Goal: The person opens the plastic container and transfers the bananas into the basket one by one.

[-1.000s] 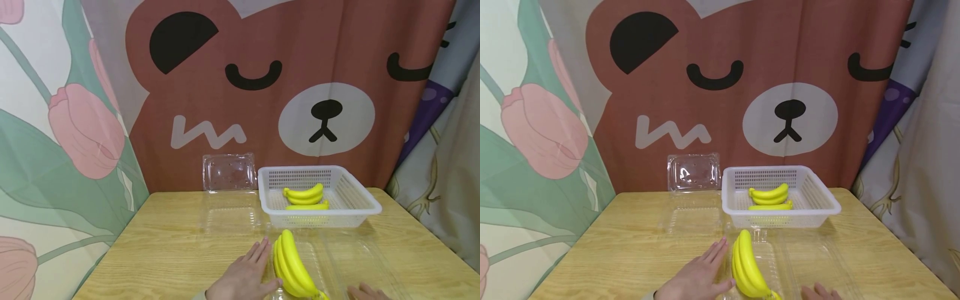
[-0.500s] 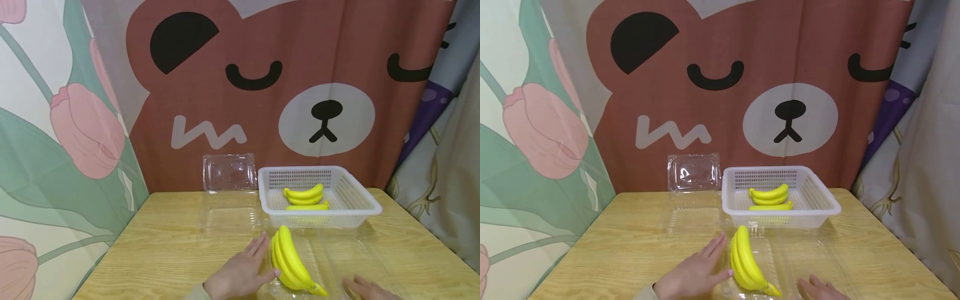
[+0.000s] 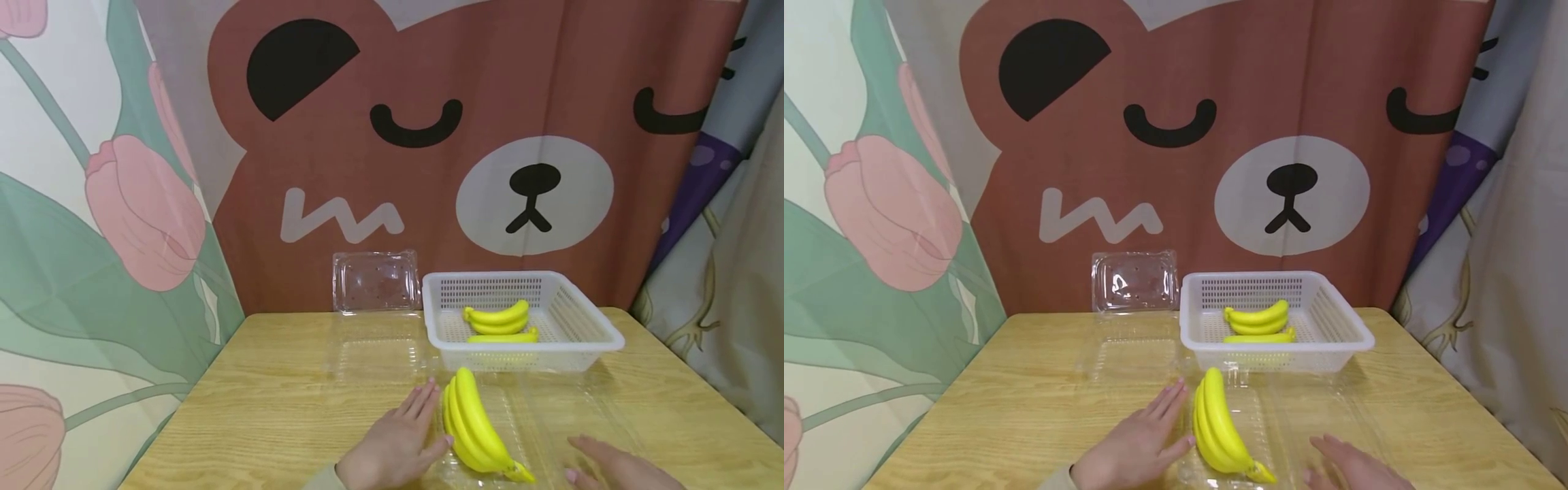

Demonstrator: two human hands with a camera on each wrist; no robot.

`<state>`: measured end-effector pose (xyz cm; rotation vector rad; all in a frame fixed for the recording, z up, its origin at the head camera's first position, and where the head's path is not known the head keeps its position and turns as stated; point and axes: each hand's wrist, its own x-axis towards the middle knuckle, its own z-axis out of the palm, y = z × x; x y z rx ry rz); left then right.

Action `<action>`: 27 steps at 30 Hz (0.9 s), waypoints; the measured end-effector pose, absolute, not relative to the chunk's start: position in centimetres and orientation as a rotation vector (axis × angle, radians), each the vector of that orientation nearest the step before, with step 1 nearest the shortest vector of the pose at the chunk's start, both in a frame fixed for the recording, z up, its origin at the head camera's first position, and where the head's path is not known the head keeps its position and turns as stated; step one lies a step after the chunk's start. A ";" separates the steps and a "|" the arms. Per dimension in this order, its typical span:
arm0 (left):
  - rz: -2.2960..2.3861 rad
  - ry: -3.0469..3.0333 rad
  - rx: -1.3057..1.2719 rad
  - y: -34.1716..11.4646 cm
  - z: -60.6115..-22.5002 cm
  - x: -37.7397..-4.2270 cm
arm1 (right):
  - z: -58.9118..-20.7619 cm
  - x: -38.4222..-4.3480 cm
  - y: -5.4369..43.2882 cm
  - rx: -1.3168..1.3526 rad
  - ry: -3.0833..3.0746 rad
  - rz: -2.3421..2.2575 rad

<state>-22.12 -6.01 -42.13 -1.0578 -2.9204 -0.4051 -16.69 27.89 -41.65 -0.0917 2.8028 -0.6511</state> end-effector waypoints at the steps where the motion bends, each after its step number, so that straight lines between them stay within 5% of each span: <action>1: -0.402 -2.926 -1.054 -6.0 -42.1 -22.1 | -40.9 -16.7 27.4 -0.056 2.812 -0.642; 17: -0.426 -2.964 -1.013 -5.9 -42.1 -22.1 | -37.8 -18.3 18.5 -0.341 2.989 -0.765; 27: -0.426 -2.957 -0.996 -5.8 -41.8 -21.9 | -37.9 -19.7 15.1 -0.278 3.055 -0.738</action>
